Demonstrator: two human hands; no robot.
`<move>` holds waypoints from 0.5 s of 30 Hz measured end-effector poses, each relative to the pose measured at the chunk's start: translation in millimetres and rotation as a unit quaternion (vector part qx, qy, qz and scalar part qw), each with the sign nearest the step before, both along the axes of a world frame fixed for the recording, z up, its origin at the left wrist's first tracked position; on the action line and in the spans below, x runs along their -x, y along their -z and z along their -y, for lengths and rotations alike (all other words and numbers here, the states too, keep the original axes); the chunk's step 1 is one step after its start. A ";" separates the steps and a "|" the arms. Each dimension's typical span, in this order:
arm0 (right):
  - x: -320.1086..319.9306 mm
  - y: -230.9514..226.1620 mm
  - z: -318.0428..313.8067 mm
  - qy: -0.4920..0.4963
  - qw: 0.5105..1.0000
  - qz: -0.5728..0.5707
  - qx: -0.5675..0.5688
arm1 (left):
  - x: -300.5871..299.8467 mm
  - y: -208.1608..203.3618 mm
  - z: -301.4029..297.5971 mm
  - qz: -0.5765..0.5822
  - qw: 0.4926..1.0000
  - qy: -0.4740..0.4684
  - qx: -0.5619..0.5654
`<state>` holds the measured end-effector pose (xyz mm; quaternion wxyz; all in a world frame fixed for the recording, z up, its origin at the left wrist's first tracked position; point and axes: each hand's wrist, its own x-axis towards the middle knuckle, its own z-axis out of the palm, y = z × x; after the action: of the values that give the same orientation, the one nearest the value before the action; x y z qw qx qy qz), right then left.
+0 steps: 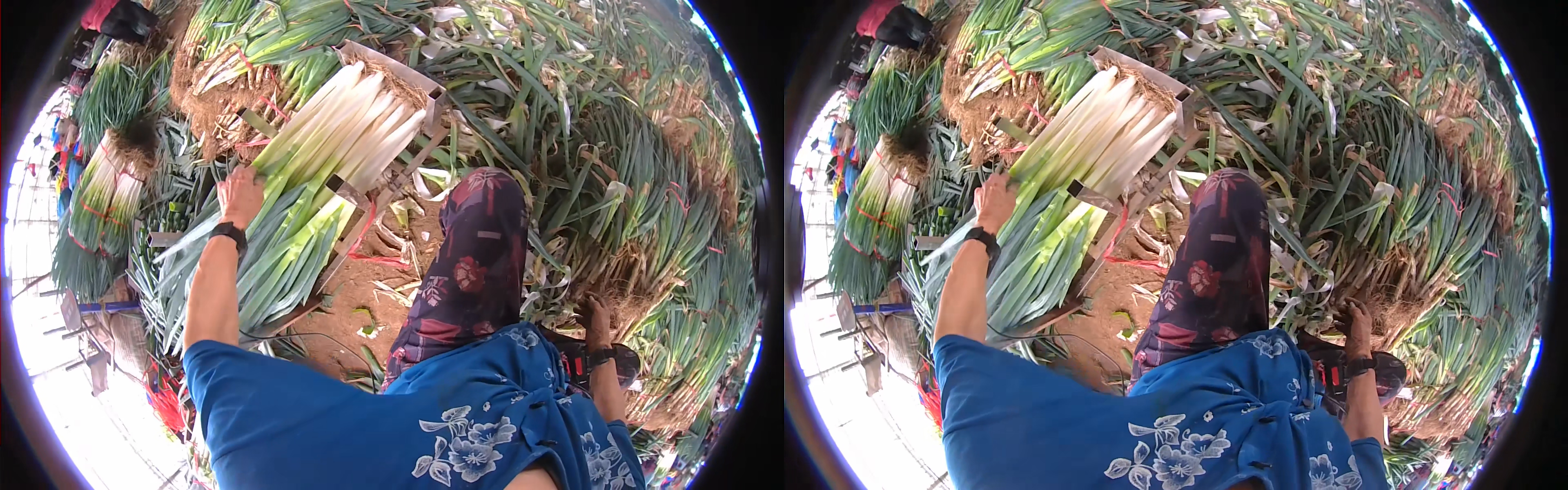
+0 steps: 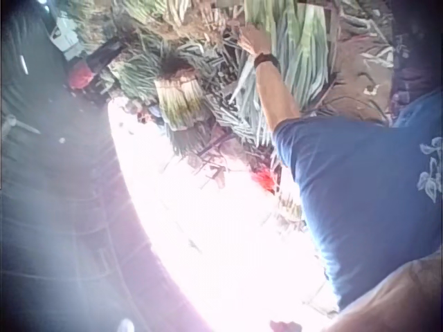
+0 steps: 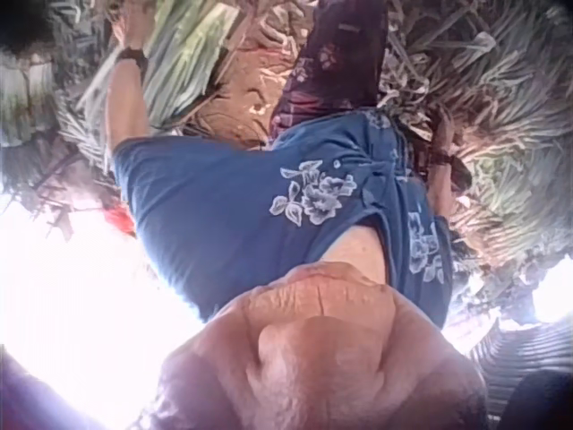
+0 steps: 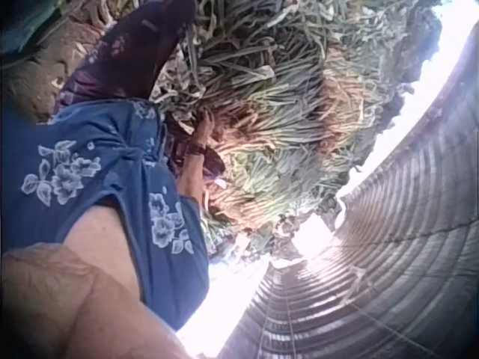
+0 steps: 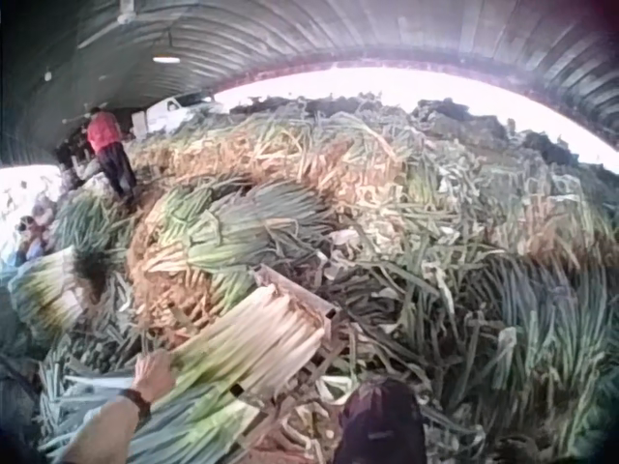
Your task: Cleaning and peeling the outer layers of harvested leeks and placing them into sorted bundles.
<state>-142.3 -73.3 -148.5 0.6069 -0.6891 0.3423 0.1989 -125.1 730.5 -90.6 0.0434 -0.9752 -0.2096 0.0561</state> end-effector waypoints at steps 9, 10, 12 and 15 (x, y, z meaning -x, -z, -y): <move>-7.6 10.3 -13.8 0.011 1.000 -0.001 -0.009 | -13.3 -5.4 -4.7 0.024 1.000 -0.007 -0.001; -8.1 9.7 -15.1 0.004 1.000 0.002 -0.013 | -15.2 -9.0 -1.6 0.031 0.998 0.021 -0.041; -10.0 11.9 -17.5 0.003 1.000 0.008 -0.020 | 0.1 12.8 -5.9 0.037 0.993 0.048 -0.102; -10.4 16.7 -18.3 0.009 0.999 0.011 -0.030 | 25.5 39.0 5.8 0.002 0.998 -0.060 0.014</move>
<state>-132.0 -55.0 -165.3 0.6330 -0.6696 0.3358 0.1954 -150.6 724.7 -129.6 0.0260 -0.9616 -0.2665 0.0596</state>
